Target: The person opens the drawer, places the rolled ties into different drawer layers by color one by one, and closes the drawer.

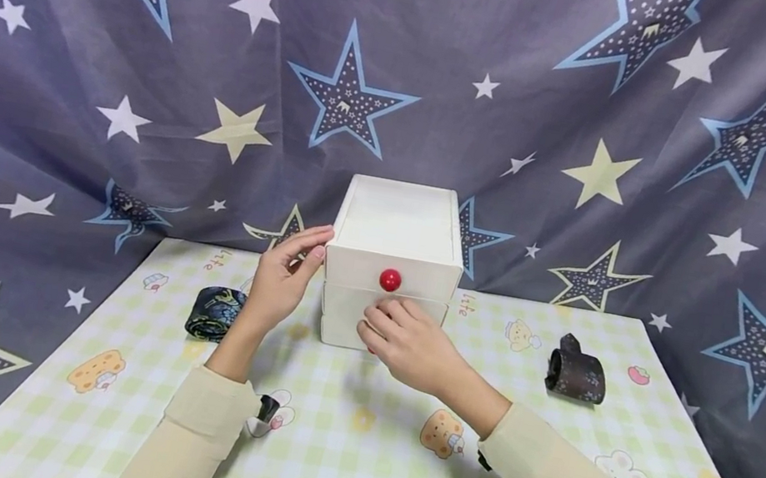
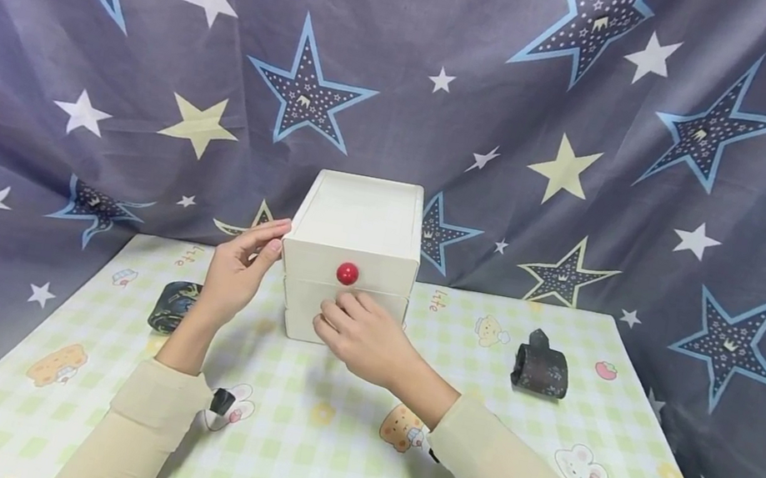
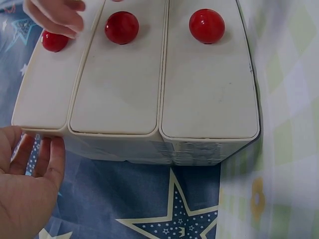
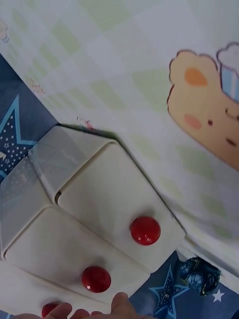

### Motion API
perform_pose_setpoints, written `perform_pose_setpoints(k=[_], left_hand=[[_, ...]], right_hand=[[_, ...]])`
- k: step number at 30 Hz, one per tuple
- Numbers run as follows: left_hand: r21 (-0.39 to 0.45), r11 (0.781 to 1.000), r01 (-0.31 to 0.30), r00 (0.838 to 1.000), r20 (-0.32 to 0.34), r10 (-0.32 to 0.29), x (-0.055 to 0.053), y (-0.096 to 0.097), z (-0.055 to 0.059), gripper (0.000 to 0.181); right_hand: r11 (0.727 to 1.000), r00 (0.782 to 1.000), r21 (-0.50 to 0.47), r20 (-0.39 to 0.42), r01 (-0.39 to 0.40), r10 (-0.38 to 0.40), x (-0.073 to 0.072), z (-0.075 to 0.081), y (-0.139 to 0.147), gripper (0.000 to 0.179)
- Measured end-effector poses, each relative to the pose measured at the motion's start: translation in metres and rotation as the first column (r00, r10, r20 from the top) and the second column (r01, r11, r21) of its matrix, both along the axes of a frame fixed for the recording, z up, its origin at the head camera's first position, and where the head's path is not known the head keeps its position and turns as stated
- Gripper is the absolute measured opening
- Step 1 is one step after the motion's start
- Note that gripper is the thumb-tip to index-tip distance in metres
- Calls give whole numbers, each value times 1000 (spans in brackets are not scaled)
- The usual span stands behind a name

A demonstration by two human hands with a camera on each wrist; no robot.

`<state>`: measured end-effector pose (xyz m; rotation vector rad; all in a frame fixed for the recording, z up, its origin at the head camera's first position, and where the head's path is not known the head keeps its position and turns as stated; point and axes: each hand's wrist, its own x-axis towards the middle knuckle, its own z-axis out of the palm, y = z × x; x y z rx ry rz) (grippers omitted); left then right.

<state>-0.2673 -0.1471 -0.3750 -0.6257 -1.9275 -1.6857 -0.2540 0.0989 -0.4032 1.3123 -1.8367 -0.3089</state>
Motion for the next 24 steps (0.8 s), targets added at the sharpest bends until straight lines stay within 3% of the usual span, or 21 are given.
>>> perform_pose_setpoints(k=[11, 20, 24], left_hand=[[9, 1000, 5, 1000, 0, -5, 0, 1, -1, 29], [-3, 1000, -17, 1000, 12, 17, 3, 2, 2, 29], [-19, 999, -33, 999, 7, 33, -2, -1, -2, 29]], right_hand=[[995, 987, 9, 128, 96, -96, -9, -8, 0, 21], [991, 986, 28, 106, 130, -132, -12, -12, -5, 18], [989, 983, 37, 111, 144, -147, -13, -14, -8, 14]])
